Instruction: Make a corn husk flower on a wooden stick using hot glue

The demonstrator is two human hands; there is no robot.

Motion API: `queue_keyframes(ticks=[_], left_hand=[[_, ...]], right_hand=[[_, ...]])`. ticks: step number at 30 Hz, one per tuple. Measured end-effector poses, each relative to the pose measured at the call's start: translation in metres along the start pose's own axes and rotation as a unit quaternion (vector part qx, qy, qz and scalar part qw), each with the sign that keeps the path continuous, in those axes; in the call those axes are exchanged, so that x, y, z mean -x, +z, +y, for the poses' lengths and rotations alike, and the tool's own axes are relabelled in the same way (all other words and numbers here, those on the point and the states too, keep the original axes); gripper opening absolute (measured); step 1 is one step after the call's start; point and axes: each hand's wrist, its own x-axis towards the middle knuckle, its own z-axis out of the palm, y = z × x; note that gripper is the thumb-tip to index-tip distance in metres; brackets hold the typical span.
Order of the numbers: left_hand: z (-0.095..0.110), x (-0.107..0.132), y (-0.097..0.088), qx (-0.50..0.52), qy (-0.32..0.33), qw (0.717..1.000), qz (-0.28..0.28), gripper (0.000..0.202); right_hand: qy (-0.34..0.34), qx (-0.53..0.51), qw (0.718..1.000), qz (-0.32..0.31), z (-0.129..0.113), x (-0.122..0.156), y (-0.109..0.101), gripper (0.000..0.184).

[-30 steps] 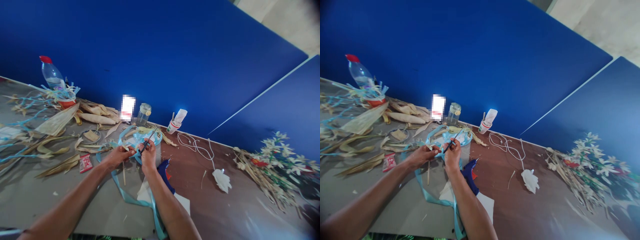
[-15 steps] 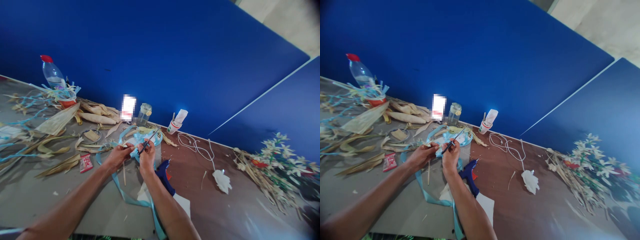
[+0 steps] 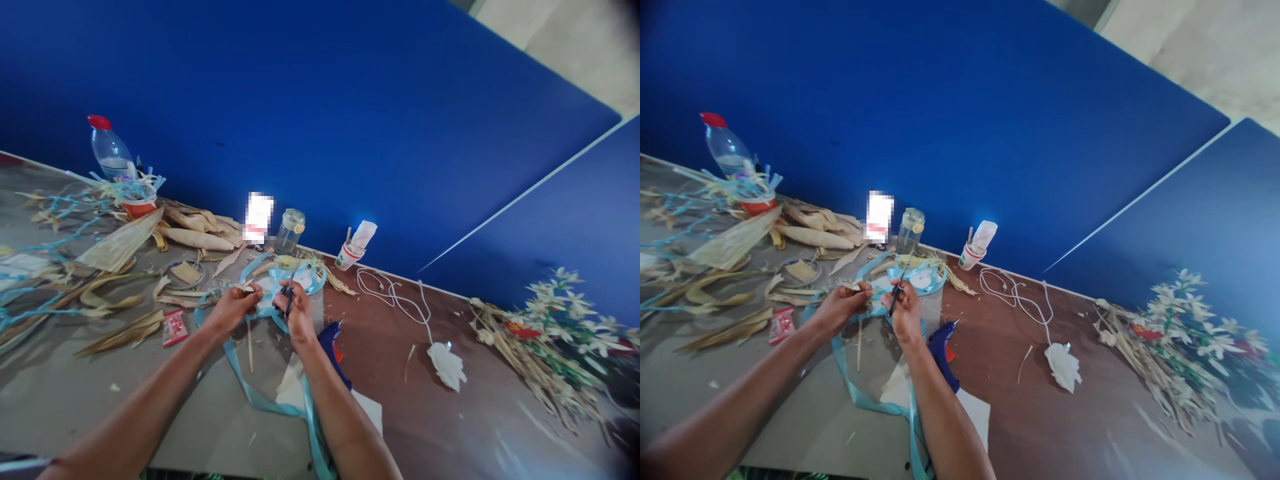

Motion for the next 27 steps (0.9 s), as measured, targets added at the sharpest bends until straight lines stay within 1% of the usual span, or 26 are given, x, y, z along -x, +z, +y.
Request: queue_keyframes(ticks=[2, 3, 4, 7, 9, 11, 14, 17, 21, 24, 27], left_hand=[[0.002, -0.001, -0.006, -0.021, 0.004, 1.000, -0.011, 0.024], [0.002, -0.002, -0.009, -0.032, 0.002, 0.999, -0.019, 0.023], [0.002, -0.003, -0.011, -0.050, 0.001, 0.998, -0.025, 0.023], [0.000, -0.004, -0.014, -0.121, 0.008, 0.991, -0.061, 0.025], [-0.001, -0.004, -0.013, -0.158, 0.017, 0.983, -0.092, 0.027], [0.000, -0.003, -0.011, -0.179, 0.023, 0.977, -0.112, 0.029], [0.003, -0.002, -0.009, -0.187, 0.018, 0.976, -0.114, 0.030], [0.003, -0.002, -0.008, -0.152, -0.004, 0.983, -0.102, 0.029], [-0.001, -0.001, -0.007, -0.021, -0.052, 0.996, -0.072, 0.034], [-0.002, 0.002, -0.004, 0.052, -0.089, 0.992, -0.069, 0.035], [-0.001, 0.004, 0.002, 0.085, -0.106, 0.989, -0.058, 0.033]], right_hand=[[0.015, 0.037, 0.997, -0.069, -0.008, -0.002, -0.007, 0.037], [0.012, 0.052, 0.995, -0.083, -0.011, -0.004, -0.010, 0.037], [-0.003, 0.061, 0.995, -0.077, -0.012, -0.005, -0.011, 0.039], [-0.065, 0.080, 0.994, -0.032, -0.011, -0.009, -0.011, 0.047], [-0.087, 0.113, 0.989, -0.038, -0.005, -0.010, -0.008, 0.049], [-0.097, 0.161, 0.981, -0.052, 0.001, -0.010, -0.006, 0.048], [-0.111, 0.210, 0.971, -0.034, 0.009, -0.010, -0.003, 0.040], [-0.107, 0.192, 0.975, -0.018, 0.010, -0.010, -0.002, 0.037], [-0.101, 0.127, 0.987, 0.014, 0.004, -0.007, 0.003, 0.038], [-0.106, 0.107, 0.988, 0.041, 0.002, -0.005, 0.007, 0.038], [-0.105, 0.100, 0.988, 0.058, 0.004, -0.004, 0.010, 0.035]])
